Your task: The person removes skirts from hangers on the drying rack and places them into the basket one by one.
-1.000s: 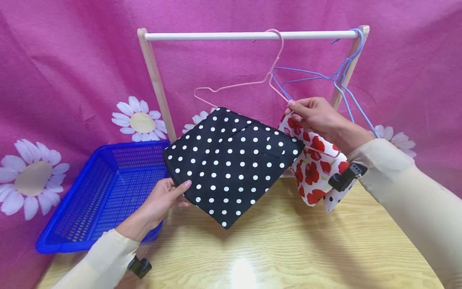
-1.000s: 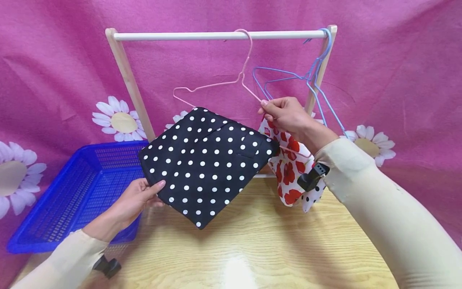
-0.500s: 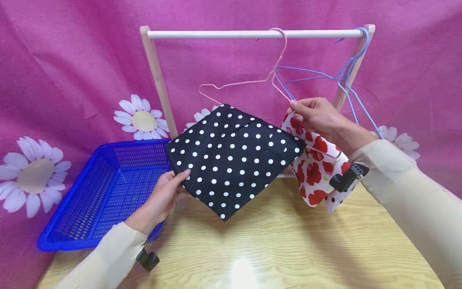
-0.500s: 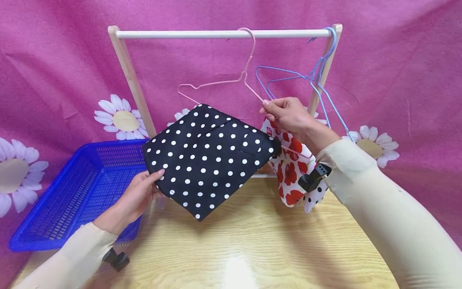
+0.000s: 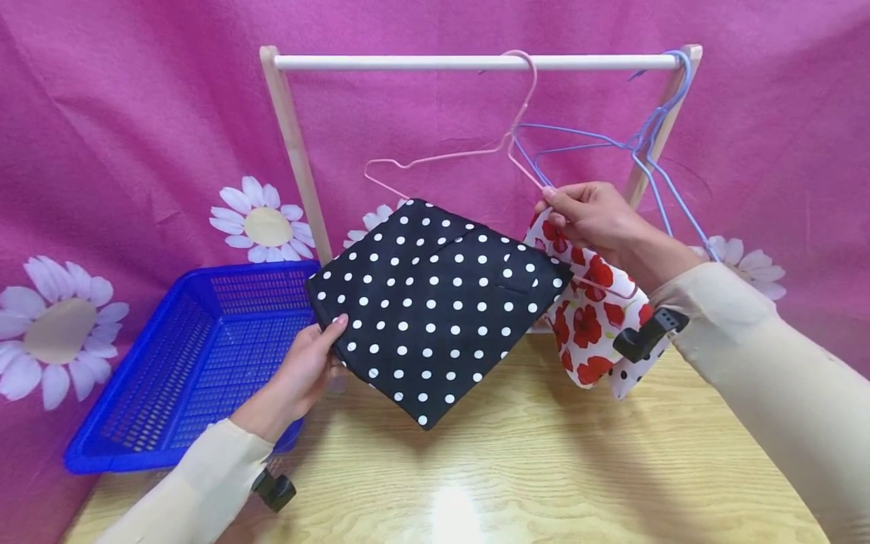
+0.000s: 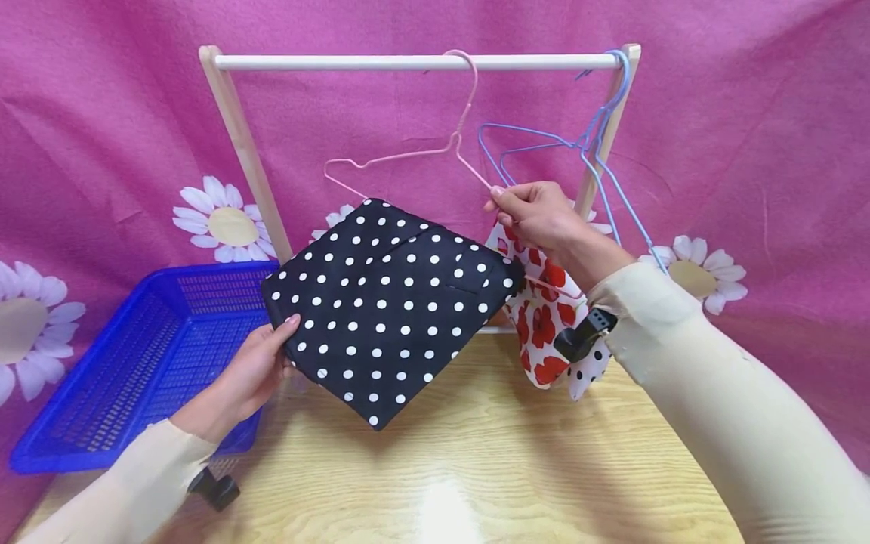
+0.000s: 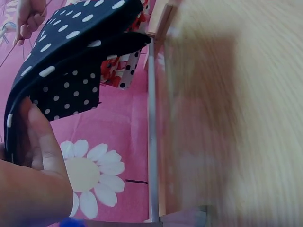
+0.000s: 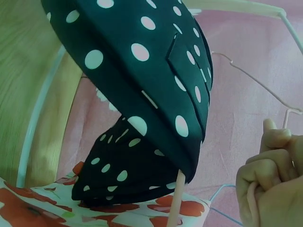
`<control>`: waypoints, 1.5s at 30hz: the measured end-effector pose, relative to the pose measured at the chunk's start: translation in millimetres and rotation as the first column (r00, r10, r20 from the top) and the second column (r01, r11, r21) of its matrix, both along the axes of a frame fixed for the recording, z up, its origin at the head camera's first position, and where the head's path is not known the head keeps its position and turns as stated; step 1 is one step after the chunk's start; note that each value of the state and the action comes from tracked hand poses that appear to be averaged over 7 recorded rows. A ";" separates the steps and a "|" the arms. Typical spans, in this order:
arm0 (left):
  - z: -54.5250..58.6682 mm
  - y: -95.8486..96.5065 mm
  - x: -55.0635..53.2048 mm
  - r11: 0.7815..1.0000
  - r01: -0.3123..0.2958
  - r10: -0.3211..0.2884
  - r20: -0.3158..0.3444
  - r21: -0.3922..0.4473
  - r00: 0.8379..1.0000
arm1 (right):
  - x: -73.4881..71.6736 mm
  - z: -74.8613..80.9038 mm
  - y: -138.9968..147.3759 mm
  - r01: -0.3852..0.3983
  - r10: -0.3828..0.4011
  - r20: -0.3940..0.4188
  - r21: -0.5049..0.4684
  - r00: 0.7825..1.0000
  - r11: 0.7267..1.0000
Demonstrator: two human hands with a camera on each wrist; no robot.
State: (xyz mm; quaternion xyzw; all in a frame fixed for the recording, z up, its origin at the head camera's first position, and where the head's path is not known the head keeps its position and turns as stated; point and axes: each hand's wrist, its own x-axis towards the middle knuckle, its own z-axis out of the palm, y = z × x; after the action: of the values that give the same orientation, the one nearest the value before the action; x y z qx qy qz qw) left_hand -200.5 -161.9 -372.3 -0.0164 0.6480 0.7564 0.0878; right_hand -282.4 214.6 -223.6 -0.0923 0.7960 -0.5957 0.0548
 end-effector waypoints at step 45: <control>-2.1 -4.6 40.1 0.966 0.190 -0.198 -0.024 -0.177 0.980 | 0.3 -2.9 -11.0 0.059 -0.060 -0.035 -0.014 0.998 0.998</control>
State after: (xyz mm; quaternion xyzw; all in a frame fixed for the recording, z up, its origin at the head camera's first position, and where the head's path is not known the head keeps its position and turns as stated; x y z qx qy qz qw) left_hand -160.3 -166.4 -374.5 0.0551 0.7117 0.6849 0.1462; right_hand -282.1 203.7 -226.4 -0.0794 0.7955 -0.6004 0.0224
